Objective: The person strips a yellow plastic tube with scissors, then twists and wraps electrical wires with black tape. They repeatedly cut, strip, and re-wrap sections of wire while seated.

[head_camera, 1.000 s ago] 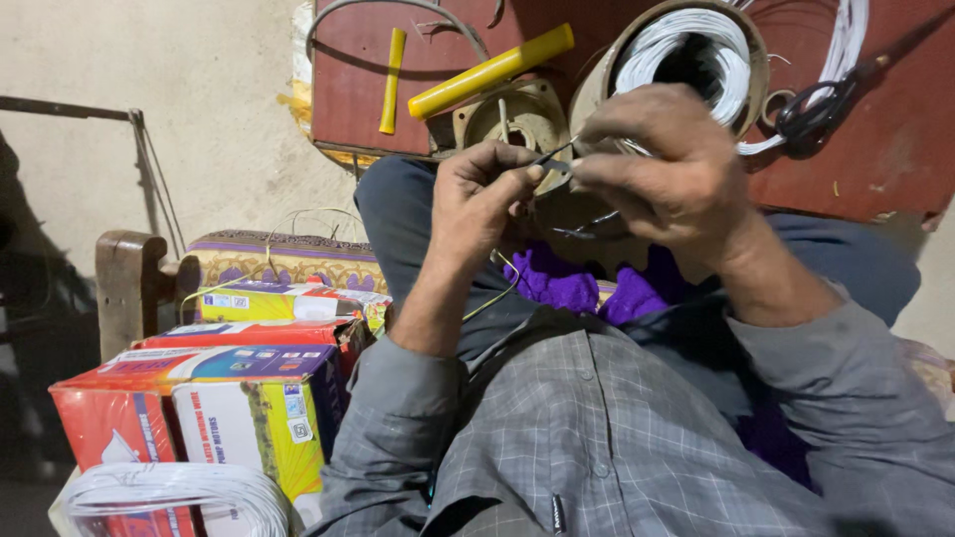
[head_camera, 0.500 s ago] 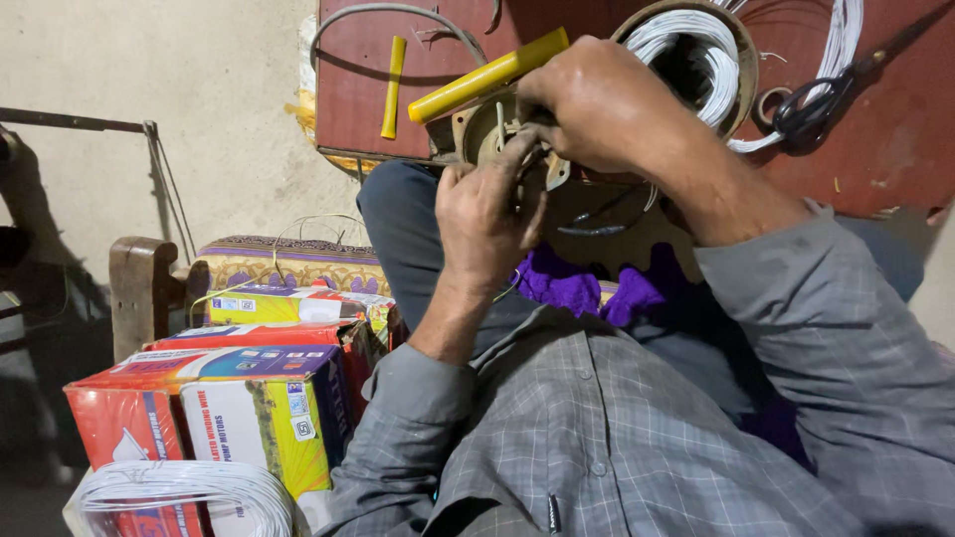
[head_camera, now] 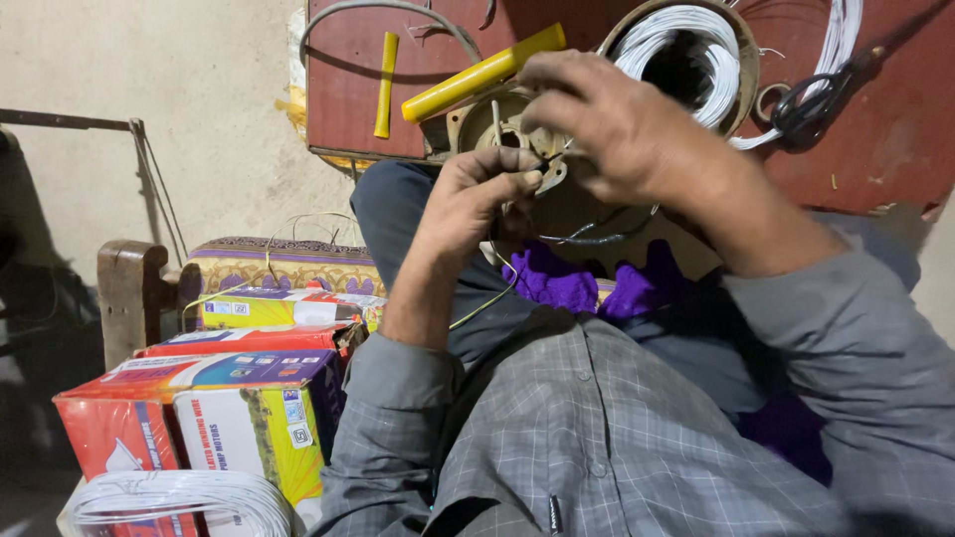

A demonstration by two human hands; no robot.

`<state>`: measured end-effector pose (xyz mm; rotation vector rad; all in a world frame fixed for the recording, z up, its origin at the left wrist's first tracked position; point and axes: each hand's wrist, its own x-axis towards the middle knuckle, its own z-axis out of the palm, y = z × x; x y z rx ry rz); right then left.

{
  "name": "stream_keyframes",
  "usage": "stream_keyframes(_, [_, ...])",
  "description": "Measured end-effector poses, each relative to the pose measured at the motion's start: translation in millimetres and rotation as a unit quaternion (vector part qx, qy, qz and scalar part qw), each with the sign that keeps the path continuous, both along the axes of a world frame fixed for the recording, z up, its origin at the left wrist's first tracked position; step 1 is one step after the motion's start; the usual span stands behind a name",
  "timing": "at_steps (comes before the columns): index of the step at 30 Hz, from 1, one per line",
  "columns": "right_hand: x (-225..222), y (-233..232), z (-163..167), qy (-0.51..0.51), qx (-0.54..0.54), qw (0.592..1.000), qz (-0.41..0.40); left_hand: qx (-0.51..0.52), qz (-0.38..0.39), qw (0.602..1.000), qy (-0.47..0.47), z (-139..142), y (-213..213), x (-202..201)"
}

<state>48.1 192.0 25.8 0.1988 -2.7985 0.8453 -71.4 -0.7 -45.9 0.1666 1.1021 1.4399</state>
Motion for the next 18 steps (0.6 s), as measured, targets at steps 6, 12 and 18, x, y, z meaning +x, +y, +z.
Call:
stream_keyframes(6, [10.5, -14.9, -10.4, 0.127, 0.121, 0.983, -0.059, 0.028, -0.004, 0.998, -0.06, 5.6, -1.8, -3.8])
stream_keyframes(12, [29.4, -20.3, -9.0, 0.15, 0.136, 0.977, -0.064, 0.004, 0.003, 0.999, -0.033, 0.5, 0.4, -5.4])
stream_keyframes(18, [36.9, -28.7, -5.2, 0.167, 0.124, 0.975, -0.079, 0.053, 0.04, 0.998, 0.0, -8.2, -0.8, -2.1])
